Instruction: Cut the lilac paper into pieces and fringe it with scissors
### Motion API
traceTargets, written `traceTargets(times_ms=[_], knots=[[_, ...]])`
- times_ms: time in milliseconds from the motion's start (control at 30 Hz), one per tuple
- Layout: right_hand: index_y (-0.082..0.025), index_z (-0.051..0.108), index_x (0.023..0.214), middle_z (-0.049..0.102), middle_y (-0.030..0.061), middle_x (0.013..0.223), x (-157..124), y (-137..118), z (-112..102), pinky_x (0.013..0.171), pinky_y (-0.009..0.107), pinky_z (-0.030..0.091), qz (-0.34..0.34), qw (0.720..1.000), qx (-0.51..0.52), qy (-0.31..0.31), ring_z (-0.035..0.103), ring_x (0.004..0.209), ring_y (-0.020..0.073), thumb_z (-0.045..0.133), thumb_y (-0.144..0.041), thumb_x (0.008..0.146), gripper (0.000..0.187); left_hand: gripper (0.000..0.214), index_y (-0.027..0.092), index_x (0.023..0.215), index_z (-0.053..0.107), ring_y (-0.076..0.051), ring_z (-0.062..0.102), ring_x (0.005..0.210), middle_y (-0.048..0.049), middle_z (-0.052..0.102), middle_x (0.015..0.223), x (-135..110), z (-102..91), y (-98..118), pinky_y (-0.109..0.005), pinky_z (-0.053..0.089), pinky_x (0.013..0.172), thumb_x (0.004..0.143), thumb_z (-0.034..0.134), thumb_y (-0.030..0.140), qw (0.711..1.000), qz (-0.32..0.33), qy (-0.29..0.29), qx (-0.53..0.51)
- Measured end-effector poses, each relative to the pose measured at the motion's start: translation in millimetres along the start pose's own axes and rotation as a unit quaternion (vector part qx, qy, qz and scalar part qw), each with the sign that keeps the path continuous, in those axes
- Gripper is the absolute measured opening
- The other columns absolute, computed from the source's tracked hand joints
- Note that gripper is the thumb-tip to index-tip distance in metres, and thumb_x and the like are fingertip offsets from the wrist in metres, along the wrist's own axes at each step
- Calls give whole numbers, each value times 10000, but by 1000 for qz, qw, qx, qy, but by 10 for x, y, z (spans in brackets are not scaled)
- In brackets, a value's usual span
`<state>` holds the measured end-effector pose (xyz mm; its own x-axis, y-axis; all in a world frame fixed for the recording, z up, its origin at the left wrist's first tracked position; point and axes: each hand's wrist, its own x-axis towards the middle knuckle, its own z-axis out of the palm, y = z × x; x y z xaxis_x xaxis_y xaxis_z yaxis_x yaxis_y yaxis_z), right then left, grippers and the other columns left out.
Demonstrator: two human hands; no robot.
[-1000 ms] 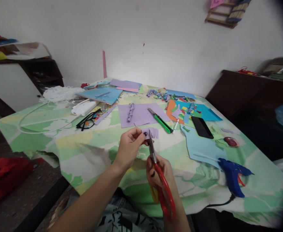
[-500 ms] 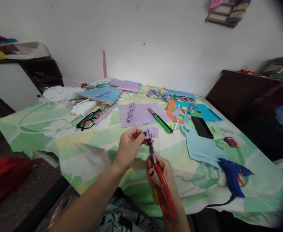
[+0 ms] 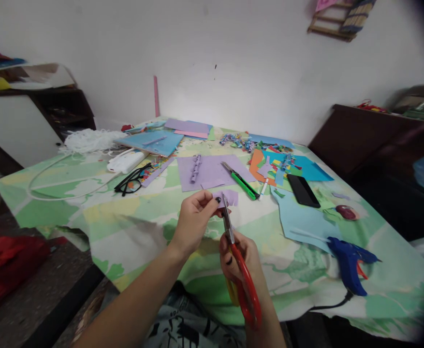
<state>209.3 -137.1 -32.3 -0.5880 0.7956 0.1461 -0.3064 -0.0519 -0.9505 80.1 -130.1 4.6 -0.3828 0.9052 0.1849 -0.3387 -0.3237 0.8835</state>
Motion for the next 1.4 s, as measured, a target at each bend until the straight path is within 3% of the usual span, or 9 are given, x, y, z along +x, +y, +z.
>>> traceTargets(times_ms=[200,533,733,1400], knots=[[-190,487,750,402,-54,610,-8,61,-48,356,190,206,-15,1000,3,-20,269,416,47,686,-621,697,478,170,160,629,505,-113,608,593,36,545,602,16,-19,-21,-229,455,589,755,620,159,1000,-7,1,21],[-185,501,759,397,-58,635,-4,94,-68,378,197,201,-18,999,23,-30,267,445,49,710,-528,719,404,177,170,639,497,-97,571,574,44,535,604,22,-39,-61,-238,458,608,773,611,176,999,1,-3,33],[-185,495,737,372,-68,604,-6,72,-60,397,203,188,9,1000,9,-17,245,455,52,736,-452,691,363,165,170,646,512,-91,560,571,41,550,612,22,-50,-73,-235,464,620,777,609,195,999,6,-5,40],[-190,464,697,348,-87,532,-9,-40,30,356,190,166,24,1000,8,5,221,403,38,754,-532,639,452,169,166,632,511,-128,636,616,36,570,598,6,-30,-32,-231,472,614,752,629,182,1000,1,3,23]])
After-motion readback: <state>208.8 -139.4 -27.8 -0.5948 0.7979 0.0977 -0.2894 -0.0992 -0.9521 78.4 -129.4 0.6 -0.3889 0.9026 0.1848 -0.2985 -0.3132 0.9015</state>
